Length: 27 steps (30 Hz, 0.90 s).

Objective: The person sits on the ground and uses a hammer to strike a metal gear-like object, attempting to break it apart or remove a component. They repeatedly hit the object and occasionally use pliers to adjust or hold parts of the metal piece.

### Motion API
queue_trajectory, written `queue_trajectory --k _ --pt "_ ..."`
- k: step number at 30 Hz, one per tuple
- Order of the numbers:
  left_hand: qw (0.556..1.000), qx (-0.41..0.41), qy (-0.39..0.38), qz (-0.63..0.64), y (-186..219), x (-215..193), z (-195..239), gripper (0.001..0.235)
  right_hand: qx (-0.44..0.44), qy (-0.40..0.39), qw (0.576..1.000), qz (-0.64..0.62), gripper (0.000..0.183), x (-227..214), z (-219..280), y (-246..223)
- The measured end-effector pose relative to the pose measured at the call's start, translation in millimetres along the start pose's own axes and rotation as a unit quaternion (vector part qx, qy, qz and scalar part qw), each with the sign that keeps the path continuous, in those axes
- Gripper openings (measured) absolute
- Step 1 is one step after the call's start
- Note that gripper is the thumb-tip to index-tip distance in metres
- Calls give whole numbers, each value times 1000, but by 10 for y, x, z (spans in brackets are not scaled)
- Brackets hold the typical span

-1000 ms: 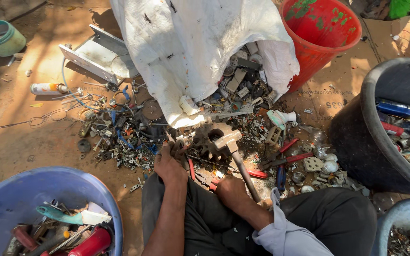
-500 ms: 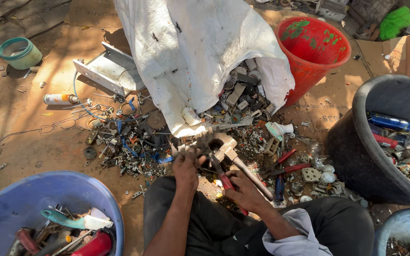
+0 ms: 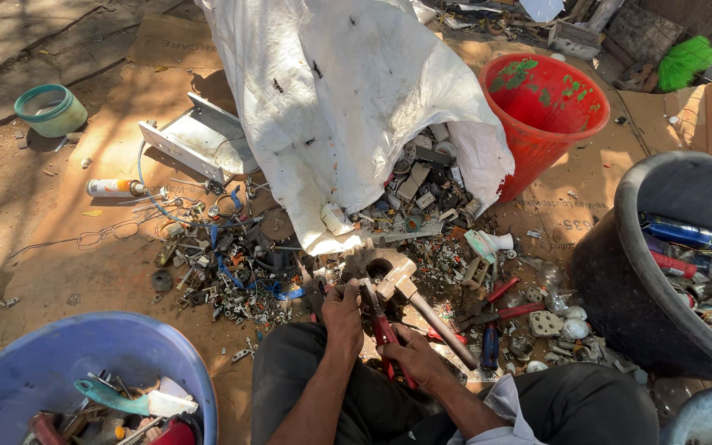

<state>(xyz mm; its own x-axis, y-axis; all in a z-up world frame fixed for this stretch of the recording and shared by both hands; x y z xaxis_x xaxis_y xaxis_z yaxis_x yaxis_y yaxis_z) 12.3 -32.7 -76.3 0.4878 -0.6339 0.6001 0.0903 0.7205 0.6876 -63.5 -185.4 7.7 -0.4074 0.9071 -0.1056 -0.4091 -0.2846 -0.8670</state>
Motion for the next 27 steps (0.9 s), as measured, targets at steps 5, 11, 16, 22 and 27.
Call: queue_trajectory --k 5,11,16,22,27 --pt "999 -3 21 -42 -32 -63 -13 21 38 19 999 19 26 19 -1 49" --pt "999 1 30 -40 18 -23 16 20 60 39 989 127 29 -6 3 -41" --pt "1000 -10 28 7 11 -13 11 19 43 59 985 156 28 17 -29 -2" --pt "987 -88 1 136 -39 25 -1 16 -43 113 982 143 34 121 -43 47" --pt "973 -135 27 185 -105 -74 -39 16 -61 97 990 77 31 180 -51 58"
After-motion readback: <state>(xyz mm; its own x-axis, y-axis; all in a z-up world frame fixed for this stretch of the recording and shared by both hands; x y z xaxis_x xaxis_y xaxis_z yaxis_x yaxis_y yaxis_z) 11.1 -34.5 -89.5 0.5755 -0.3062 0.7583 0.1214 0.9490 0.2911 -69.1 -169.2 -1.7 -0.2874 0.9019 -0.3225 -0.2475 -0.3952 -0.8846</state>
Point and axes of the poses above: each hand's wrist, its own z-axis away from the middle knuckle, its own x-axis out of the palm, y = z × x, the point moved 6 cm from there along -z, towards the middle knuckle, and after that the axes turned 7 degrees about z, right-handed, at the moved point
